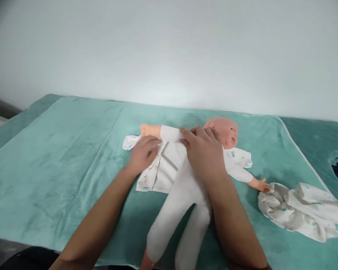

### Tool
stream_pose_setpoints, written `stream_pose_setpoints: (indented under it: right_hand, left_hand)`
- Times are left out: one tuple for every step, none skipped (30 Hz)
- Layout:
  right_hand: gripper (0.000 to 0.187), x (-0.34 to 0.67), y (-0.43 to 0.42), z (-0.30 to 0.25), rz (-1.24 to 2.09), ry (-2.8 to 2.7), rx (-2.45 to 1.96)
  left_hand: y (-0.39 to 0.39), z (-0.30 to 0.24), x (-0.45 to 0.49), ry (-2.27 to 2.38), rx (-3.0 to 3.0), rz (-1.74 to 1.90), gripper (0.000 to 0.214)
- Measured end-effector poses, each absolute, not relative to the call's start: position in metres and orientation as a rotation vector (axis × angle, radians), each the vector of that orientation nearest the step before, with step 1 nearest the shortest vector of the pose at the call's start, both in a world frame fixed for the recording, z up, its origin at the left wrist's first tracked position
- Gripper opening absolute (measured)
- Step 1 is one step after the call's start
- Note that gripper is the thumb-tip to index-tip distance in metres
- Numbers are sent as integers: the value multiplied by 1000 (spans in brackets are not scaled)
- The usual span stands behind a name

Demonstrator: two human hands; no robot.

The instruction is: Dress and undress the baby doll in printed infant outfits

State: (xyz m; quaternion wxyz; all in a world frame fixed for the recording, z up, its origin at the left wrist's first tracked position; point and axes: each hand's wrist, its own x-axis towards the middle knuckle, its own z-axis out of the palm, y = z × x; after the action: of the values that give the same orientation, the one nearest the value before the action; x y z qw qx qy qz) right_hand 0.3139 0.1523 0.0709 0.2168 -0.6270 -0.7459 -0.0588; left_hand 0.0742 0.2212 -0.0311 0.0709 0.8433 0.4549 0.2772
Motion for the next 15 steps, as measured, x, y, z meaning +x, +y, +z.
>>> stream_pose_setpoints:
  right_hand:
    - [34,313,152,72,-187,-2064,-1750]
    - [33,311,152,72,-197,-2069,-1754]
    - [32,309,153,71,-195,-2079,-1751]
    - [32,307,154,70,-183,-2088,-1743]
    - [32,304,156,68,-165,-2097,-1736]
    - [33,302,158,65,-143,-2108,-1732]
    - [34,300,160,62,-122,-2117,-1734]
    - [34,299,162,59,-104,-2123,-1742]
    - [35,298,164,56,-92,-2126,-1751]
    - [36,297,165,53,-82,-2125,-1760]
    - [36,297,167,51,-72,-2124,-1766]
    - [37,298,168,49,-60,-2122,-1769]
    - [37,299,168,48,-44,-2121,-1772]
    - [37,299,168,48,-23,-2119,-1774]
    - [38,300,169,48,-1,-2115,-1777]
  left_hand:
    - [216,-29,81,1239,2604,791,35]
    - [211,-27,87,1151,2664,729,36]
    - [208,-24,91,1122,2704,671,36]
    - [207,-23,93,1156,2723,623,34]
    - [207,-21,94,1240,2720,590,31]
    - [208,-21,93,1348,2700,573,30]
    - [210,-20,91,1457,2672,569,30]
    - [213,-21,88,1556,2643,571,31]
    - [215,-22,86,1639,2620,573,32]
    - [217,-22,85,1707,2600,575,32]
    - [218,-23,85,1761,2584,574,30]
    - [219,-23,85,1800,2569,573,28]
    - [220,-23,86,1823,2554,579,24]
    - [220,-23,87,1831,2533,601,21]
    - [220,-21,87,1834,2494,647,18]
